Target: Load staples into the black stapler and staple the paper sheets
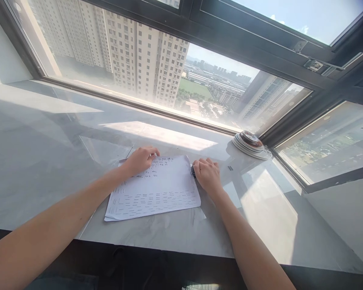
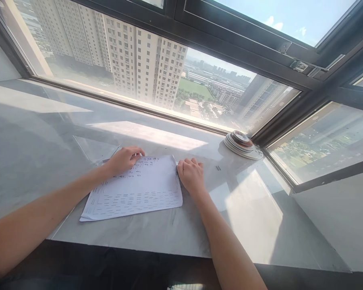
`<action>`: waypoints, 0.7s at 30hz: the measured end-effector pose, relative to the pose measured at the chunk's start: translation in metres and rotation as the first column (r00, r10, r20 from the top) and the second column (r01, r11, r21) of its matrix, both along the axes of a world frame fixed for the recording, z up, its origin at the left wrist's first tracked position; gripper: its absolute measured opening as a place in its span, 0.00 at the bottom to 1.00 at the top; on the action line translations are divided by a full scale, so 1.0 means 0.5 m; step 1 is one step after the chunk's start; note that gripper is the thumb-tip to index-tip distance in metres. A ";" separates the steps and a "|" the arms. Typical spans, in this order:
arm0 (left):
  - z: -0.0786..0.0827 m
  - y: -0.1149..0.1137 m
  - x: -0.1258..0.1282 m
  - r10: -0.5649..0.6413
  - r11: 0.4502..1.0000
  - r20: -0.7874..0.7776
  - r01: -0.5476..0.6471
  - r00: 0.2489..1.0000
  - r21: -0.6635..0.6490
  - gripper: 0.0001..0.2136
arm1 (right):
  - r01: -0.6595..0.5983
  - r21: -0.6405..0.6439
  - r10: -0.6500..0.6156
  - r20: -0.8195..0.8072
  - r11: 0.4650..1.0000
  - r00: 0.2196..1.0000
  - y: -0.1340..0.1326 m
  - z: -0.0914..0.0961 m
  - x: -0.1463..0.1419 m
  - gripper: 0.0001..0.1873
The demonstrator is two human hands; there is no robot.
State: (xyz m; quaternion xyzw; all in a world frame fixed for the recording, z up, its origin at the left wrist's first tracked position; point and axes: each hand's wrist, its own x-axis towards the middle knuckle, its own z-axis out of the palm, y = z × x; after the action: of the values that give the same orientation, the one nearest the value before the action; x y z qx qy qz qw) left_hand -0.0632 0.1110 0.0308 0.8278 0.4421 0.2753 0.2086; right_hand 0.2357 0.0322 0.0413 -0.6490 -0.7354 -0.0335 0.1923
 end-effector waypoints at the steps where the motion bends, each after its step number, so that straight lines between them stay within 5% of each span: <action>1: 0.000 0.001 0.000 -0.001 1.000 0.002 0.001 1.000 0.000 0.13 | 0.001 0.009 -0.001 0.015 1.000 1.000 0.000 -0.002 -0.001 0.29; 11: -0.007 0.009 -0.005 -0.027 1.000 -0.011 0.027 1.000 -0.002 0.13 | -0.050 0.095 0.026 0.232 0.994 0.972 -0.005 -0.019 -0.021 0.28; 17: -0.013 0.017 -0.002 -0.054 0.998 -0.055 0.057 0.997 0.042 0.12 | -0.053 0.053 0.058 -0.113 0.997 0.992 -0.007 0.001 0.039 0.23; 21: -0.020 0.022 0.000 -0.070 0.995 -0.062 0.074 0.996 0.064 0.13 | -0.254 -0.074 0.224 -0.281 0.964 0.933 -0.009 0.010 0.096 0.19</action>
State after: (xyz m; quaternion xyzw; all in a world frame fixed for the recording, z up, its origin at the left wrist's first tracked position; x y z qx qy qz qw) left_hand -0.0632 0.1221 0.0209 0.8574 0.4087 0.2574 0.1776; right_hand 0.2836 0.0278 0.0463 -0.5625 -0.7765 0.1190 0.2577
